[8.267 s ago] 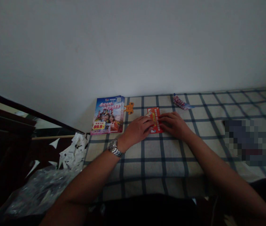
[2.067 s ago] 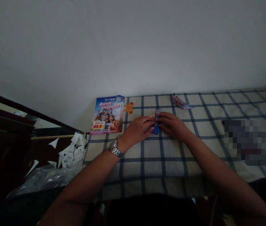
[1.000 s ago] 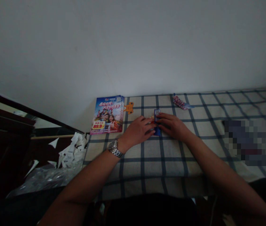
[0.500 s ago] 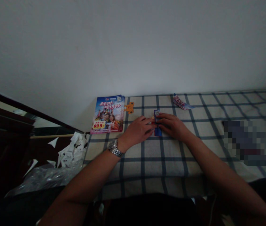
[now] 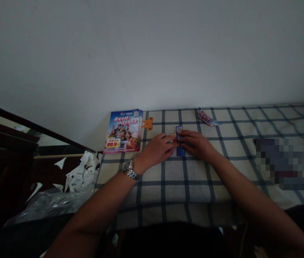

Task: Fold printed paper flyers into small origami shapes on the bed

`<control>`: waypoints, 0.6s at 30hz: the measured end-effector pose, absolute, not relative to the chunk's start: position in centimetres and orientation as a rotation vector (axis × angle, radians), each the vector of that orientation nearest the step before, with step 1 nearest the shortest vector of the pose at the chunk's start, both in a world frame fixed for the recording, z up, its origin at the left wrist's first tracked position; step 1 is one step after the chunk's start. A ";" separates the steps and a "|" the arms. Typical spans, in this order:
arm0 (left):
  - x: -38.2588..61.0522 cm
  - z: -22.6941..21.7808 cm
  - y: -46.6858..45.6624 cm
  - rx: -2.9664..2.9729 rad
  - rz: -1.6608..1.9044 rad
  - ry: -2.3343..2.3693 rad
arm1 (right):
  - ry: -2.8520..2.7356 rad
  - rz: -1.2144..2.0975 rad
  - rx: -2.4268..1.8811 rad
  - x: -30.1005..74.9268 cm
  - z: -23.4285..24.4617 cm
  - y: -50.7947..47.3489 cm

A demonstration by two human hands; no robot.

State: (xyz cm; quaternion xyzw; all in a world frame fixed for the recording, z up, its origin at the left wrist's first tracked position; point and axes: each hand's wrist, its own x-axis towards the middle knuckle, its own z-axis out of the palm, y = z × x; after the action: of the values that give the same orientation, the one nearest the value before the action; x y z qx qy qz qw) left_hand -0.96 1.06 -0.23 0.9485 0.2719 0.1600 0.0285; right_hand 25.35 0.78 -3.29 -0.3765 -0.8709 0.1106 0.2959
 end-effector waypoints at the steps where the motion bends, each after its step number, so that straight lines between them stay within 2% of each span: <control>1: -1.0 -0.3 1.1 2.926 0.496 0.841 | -2.316 0.293 -1.001 25.3 -3.3 0.8; 18: -1.2 -0.6 1.1 2.789 0.559 0.880 | -2.303 0.289 -1.006 25.3 -3.3 0.7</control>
State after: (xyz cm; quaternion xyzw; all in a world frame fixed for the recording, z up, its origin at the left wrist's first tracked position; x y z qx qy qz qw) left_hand -1.24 1.14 -0.55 0.9335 0.2946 0.1871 0.0821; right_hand 25.28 0.74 -3.31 -0.3791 -0.8682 0.1089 0.3010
